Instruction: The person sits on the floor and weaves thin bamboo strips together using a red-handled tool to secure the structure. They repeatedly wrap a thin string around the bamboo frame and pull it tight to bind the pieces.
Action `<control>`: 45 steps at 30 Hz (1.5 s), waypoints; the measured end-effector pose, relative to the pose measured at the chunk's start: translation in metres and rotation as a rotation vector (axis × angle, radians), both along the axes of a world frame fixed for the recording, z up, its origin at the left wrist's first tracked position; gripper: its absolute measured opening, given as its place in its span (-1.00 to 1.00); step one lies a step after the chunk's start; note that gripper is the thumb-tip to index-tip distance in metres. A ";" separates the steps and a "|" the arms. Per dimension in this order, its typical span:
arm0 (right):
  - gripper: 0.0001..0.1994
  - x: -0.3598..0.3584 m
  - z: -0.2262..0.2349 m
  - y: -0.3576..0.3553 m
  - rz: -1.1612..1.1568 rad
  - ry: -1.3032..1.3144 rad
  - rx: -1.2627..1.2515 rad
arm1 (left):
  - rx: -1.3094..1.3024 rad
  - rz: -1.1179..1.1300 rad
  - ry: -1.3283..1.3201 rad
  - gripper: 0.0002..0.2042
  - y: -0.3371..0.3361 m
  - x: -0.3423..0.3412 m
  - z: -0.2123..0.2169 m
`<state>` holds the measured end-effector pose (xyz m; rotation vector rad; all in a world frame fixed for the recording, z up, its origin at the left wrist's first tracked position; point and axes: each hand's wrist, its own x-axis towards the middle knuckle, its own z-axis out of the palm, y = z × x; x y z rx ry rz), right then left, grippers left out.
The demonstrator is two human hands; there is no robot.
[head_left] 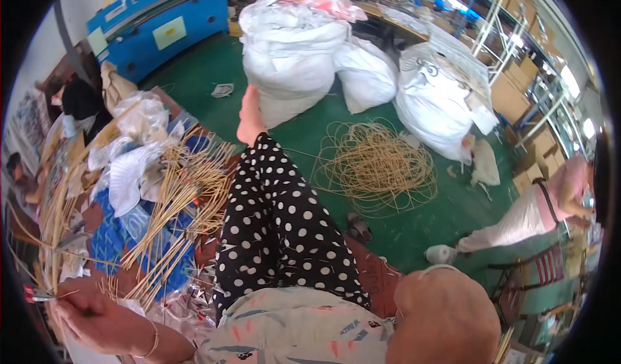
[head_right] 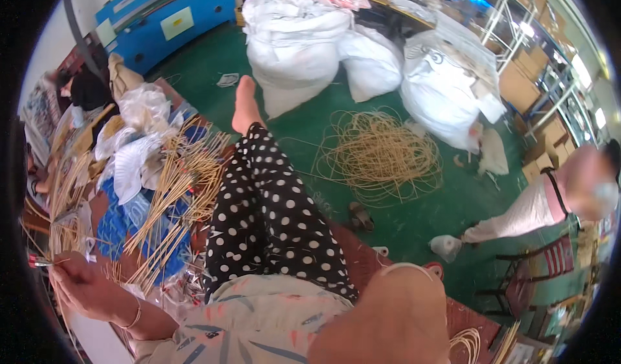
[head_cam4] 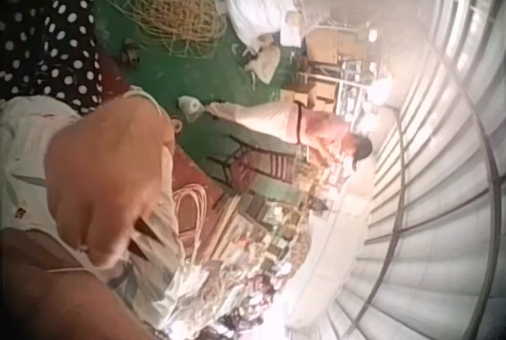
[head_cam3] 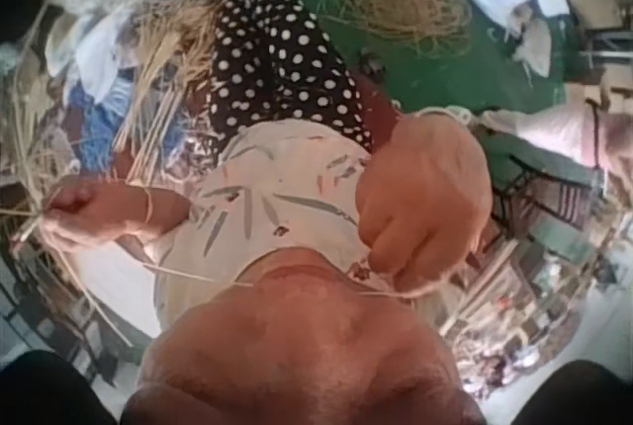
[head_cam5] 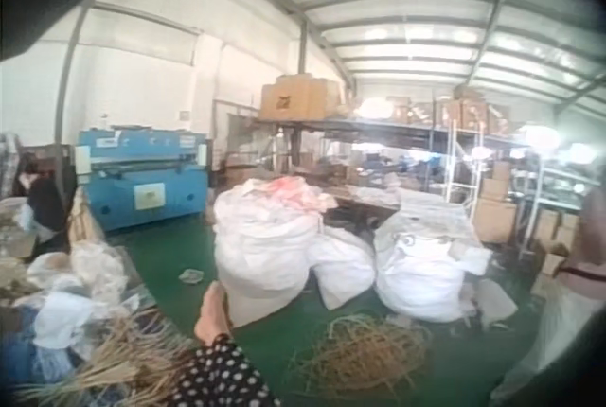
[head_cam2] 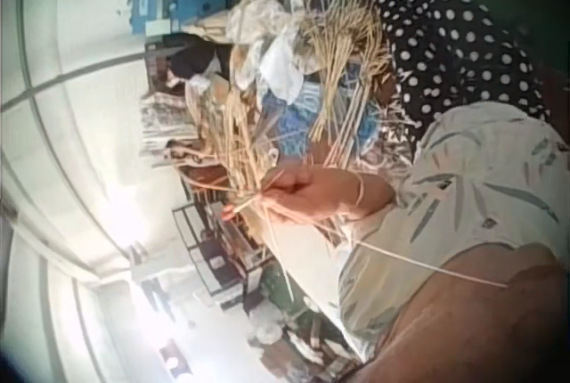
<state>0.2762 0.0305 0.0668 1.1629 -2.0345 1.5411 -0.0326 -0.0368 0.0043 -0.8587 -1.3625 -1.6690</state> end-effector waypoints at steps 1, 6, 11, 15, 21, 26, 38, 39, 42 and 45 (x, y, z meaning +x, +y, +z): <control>-0.80 -0.007 -0.013 0.008 -0.128 -0.011 -0.061 | 0.022 -0.231 -0.100 -0.94 -0.007 -0.010 -0.009; -0.85 -0.058 -0.063 0.012 -1.019 -0.268 0.085 | -0.593 -0.789 0.093 -0.90 0.058 0.021 -0.069; -0.81 -0.076 -0.078 0.000 -0.775 -0.207 -0.957 | -0.573 -1.029 0.252 -0.90 0.065 0.081 -0.030; -0.81 -0.066 -0.078 -0.014 -0.599 -0.281 -1.024 | -0.596 -1.252 0.331 -0.95 0.035 0.076 0.006; -0.80 -0.067 -0.086 -0.017 -0.367 -0.339 -0.846 | -0.288 -1.370 0.260 -0.86 0.019 0.076 -0.012; -0.77 -0.076 -0.088 -0.021 -0.259 -0.340 -0.721 | -0.141 -1.143 0.145 -0.84 0.016 0.103 -0.007; -0.75 -0.068 -0.053 -0.009 -1.508 0.057 0.092 | -0.440 -1.340 0.355 -0.84 0.020 0.072 0.002; -0.77 -0.072 -0.056 -0.008 -1.505 0.085 0.093 | -0.437 -1.333 0.356 -0.85 0.021 0.072 0.001; -0.89 -0.083 -0.069 0.004 -1.444 0.130 -0.043 | -0.495 -1.129 0.407 -0.85 0.026 0.074 -0.008; -0.94 -0.091 -0.089 0.018 -1.476 0.096 -0.097 | -0.534 -0.960 0.467 -0.88 0.041 0.077 -0.025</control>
